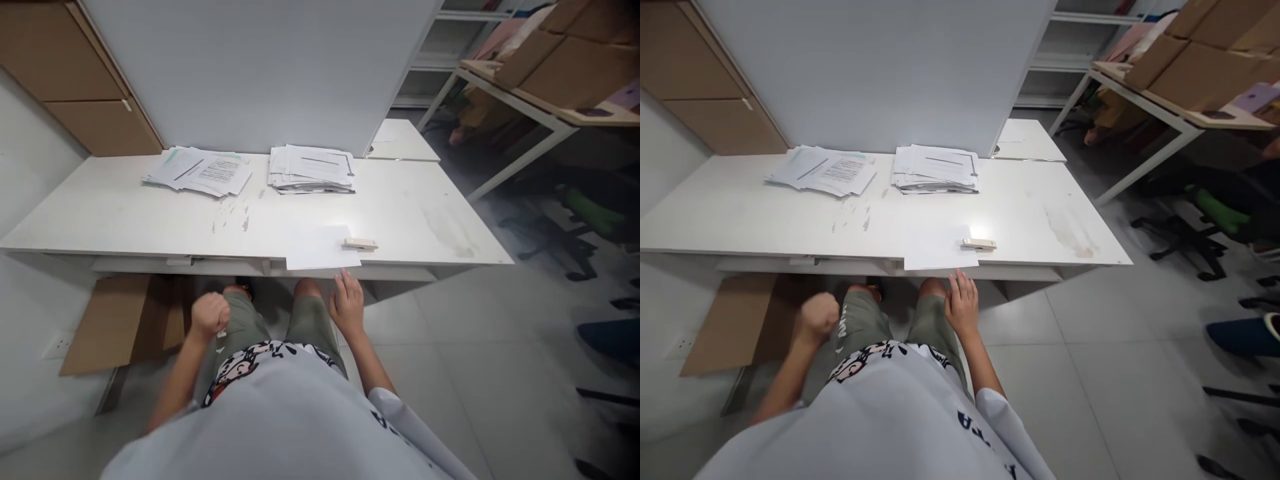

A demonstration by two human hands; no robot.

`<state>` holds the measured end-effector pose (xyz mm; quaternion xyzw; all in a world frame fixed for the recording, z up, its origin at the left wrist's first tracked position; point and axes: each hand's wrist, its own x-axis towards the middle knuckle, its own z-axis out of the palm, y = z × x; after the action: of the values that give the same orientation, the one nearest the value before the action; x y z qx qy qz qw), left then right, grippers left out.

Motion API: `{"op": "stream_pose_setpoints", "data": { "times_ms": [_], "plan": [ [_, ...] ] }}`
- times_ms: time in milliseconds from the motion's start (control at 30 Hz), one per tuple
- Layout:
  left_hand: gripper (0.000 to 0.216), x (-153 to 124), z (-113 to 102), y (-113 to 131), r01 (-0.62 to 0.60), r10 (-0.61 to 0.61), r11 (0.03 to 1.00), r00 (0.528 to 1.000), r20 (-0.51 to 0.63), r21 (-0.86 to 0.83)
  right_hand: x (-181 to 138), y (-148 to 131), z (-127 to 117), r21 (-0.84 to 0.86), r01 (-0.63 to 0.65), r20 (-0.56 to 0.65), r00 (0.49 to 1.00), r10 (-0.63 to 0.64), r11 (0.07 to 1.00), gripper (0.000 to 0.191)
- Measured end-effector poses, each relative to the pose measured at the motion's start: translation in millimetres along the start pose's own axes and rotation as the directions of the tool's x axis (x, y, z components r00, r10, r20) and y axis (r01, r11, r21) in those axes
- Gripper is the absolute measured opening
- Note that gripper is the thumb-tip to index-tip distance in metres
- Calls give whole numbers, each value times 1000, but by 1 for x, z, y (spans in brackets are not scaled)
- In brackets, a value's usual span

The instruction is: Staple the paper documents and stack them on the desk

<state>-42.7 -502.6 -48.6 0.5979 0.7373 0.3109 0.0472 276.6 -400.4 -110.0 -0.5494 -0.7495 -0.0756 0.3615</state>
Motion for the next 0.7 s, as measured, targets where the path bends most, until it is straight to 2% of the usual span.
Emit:
{"op": "stream_pose_setpoints", "data": {
  "times_ms": [167,233,300,367,400,433,500,567,633,700],
  "plan": [
    [42,-20,48,-30,175,-185,982,966,178,68,48,6,19,-86,93,79,993,-86,992,50],
    [47,-19,69,-48,234,-249,968,943,222,91,71,5,27,-67,162,162,975,-149,985,43],
    [57,-8,90,-70,339,-365,931,877,312,136,91,2,33,-14,204,264,945,-193,979,39],
    [73,13,112,-91,445,-486,874,773,408,196,113,-5,33,16,188,272,944,-185,982,37],
    [79,26,122,-99,485,-532,846,731,428,223,127,-9,30,19,166,220,961,-167,986,37],
    [84,40,132,-104,512,-565,824,712,418,241,143,-11,26,16,142,131,981,-143,990,38],
    [89,66,149,-109,536,-596,803,733,327,261,183,-11,15,-1,101,-101,990,-100,995,42],
    [86,88,161,-108,545,-610,790,749,260,283,229,-2,5,-44,79,-290,953,-88,996,47],
    [75,103,170,-105,515,-599,797,743,299,317,275,11,4,-108,88,-364,923,-122,990,51],
    [61,114,178,-104,478,-585,808,720,374,343,315,24,18,-168,103,-342,926,-156,980,51]
  ]
}}
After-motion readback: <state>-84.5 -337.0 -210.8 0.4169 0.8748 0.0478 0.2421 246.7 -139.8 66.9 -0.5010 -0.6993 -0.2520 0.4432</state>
